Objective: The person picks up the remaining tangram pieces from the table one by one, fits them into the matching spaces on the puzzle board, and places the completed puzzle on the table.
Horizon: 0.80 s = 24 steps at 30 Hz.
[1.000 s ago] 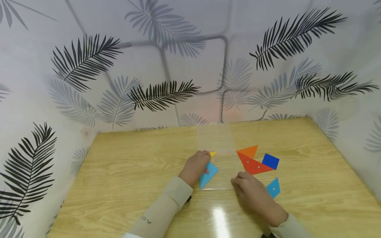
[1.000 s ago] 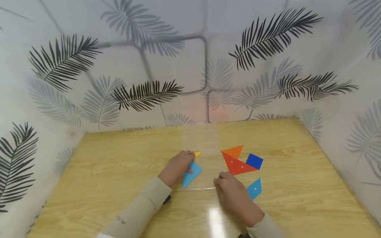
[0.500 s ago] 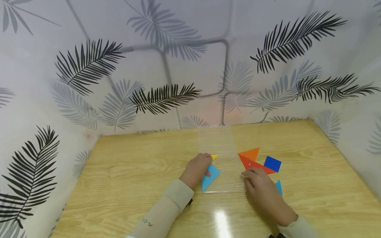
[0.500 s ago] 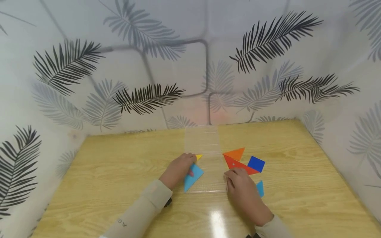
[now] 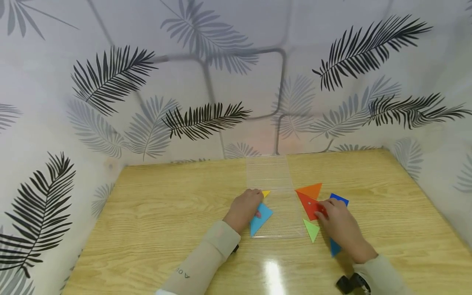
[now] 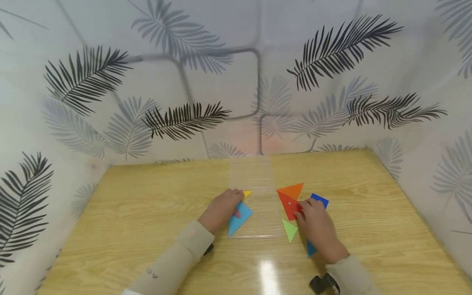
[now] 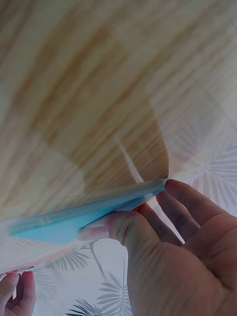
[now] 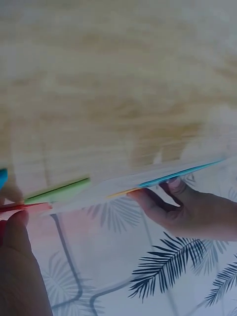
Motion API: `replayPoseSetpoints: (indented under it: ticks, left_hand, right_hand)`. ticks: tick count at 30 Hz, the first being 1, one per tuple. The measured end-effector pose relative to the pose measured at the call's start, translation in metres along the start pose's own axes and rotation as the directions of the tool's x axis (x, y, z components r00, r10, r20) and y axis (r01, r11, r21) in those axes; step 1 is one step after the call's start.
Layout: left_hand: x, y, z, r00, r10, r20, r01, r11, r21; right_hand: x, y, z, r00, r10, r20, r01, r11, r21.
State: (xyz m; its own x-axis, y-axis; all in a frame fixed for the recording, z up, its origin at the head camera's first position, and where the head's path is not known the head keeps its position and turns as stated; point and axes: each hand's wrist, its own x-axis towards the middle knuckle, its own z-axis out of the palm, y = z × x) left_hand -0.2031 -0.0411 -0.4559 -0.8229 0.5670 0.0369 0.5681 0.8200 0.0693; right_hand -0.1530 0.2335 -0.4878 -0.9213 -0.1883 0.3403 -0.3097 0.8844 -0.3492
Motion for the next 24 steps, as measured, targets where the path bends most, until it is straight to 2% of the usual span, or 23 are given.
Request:
replayPoseSetpoints:
  ticks: [6,14,19,24]
  left_hand:
    - [0.001,-0.001,0.003,1.0,0.012,-0.007,-0.012,1.0,-0.005]
    - [0.0,-0.003,0.005,1.0,0.012,-0.01,-0.012,1.0,0.014]
    - [-0.001,-0.002,0.004,1.0,0.018,-0.021,-0.018,1.0,0.004]
    - [-0.001,-0.002,0.006,0.999,0.034,-0.04,-0.034,0.999,0.018]
  right_hand:
    - [0.006,0.005,-0.003,0.997,0.006,0.077,-0.005,1.0,-0.015]
    - [0.02,0.003,-0.011,0.98,0.019,0.196,-0.028,0.999,0.043]
    - [0.025,0.001,-0.013,0.959,0.057,0.276,-0.07,0.997,0.036]
    - [0.029,0.001,-0.014,0.92,0.123,0.371,-0.164,0.983,0.082]
